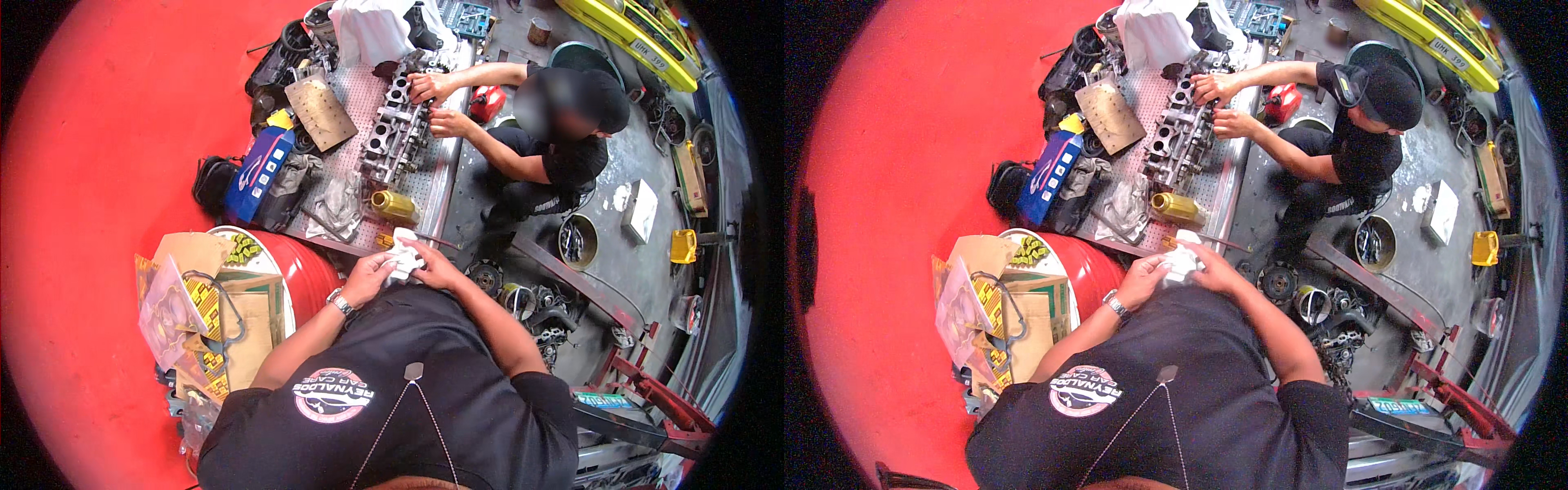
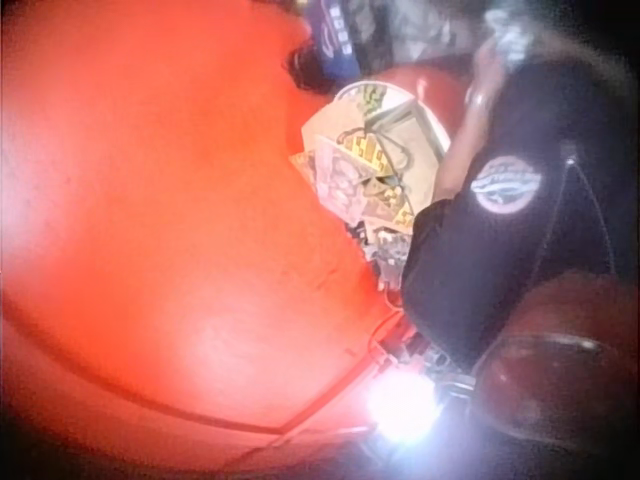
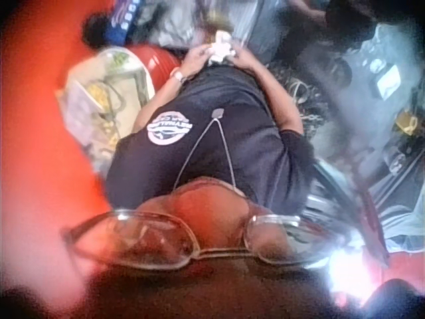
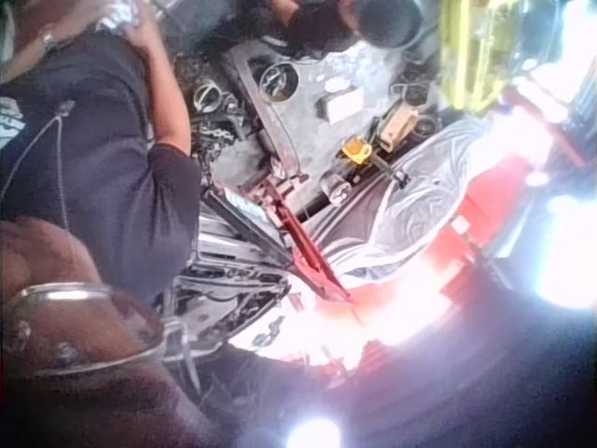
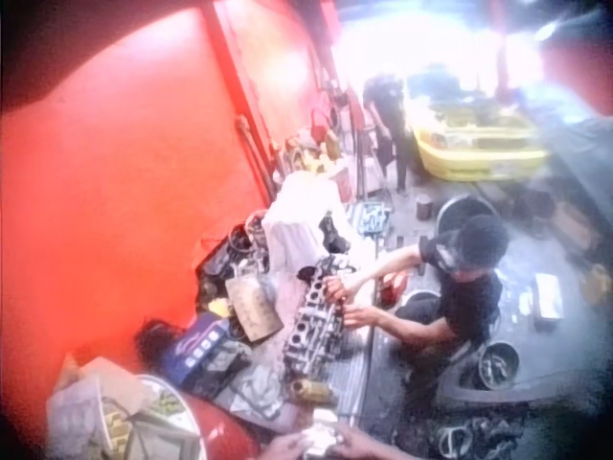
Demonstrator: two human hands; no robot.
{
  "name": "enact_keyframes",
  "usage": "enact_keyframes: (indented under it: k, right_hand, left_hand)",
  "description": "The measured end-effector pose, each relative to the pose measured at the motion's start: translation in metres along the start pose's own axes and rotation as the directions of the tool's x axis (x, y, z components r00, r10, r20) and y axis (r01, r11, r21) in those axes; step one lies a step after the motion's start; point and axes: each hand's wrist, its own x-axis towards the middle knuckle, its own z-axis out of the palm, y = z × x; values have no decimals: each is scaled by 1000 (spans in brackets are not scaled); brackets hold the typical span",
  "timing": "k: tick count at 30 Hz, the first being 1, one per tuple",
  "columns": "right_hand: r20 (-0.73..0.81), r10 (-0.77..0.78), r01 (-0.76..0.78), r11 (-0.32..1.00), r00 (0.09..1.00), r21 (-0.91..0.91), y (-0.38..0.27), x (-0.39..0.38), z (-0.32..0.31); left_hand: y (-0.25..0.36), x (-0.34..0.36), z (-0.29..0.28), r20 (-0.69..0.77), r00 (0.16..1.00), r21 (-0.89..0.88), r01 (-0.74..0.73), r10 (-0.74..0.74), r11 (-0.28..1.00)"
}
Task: Inspecting and handling small engine components with a colleague in an auto shop.
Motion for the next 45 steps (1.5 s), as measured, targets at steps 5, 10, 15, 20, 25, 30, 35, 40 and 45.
enact_keyframes:
  k: [5,10,15,20,25,30,35,40,45]
  right_hand:
    - [-243,199,-201,979,950,15,14,-12,7]
    - [-343,391,-340,919,854,200,-17,-30,-4]
    - [-290,215,-135,952,933,273,-47,-32,-6]
    - [-343,192,-139,975,919,175,-69,-33,-19]
    - [-471,133,-129,991,872,41,-45,-42,-25]
    - [-390,-9,11,1000,921,2,-53,-42,-16]
    - [-581,222,-205,974,783,97,-42,-53,-27]
    - [-668,206,-388,912,715,-133,4,-102,-47]
    - [-696,419,-670,733,583,-120,66,-184,-46]
  left_hand:
    - [22,12,8,-120,991,-126,38,-53,991]
    - [1,16,-2,-168,984,-160,29,-56,987]
    - [5,9,20,88,971,-126,233,-223,964]
    - [15,12,30,249,954,-212,220,-166,952]
    - [11,20,32,121,982,-88,156,-144,984]
    - [4,30,48,129,990,109,-75,61,991]
    - [12,32,58,84,996,-25,35,-33,999]
    - [27,49,33,-192,952,265,-183,238,947]
    - [76,63,-5,-232,700,789,-271,676,551]
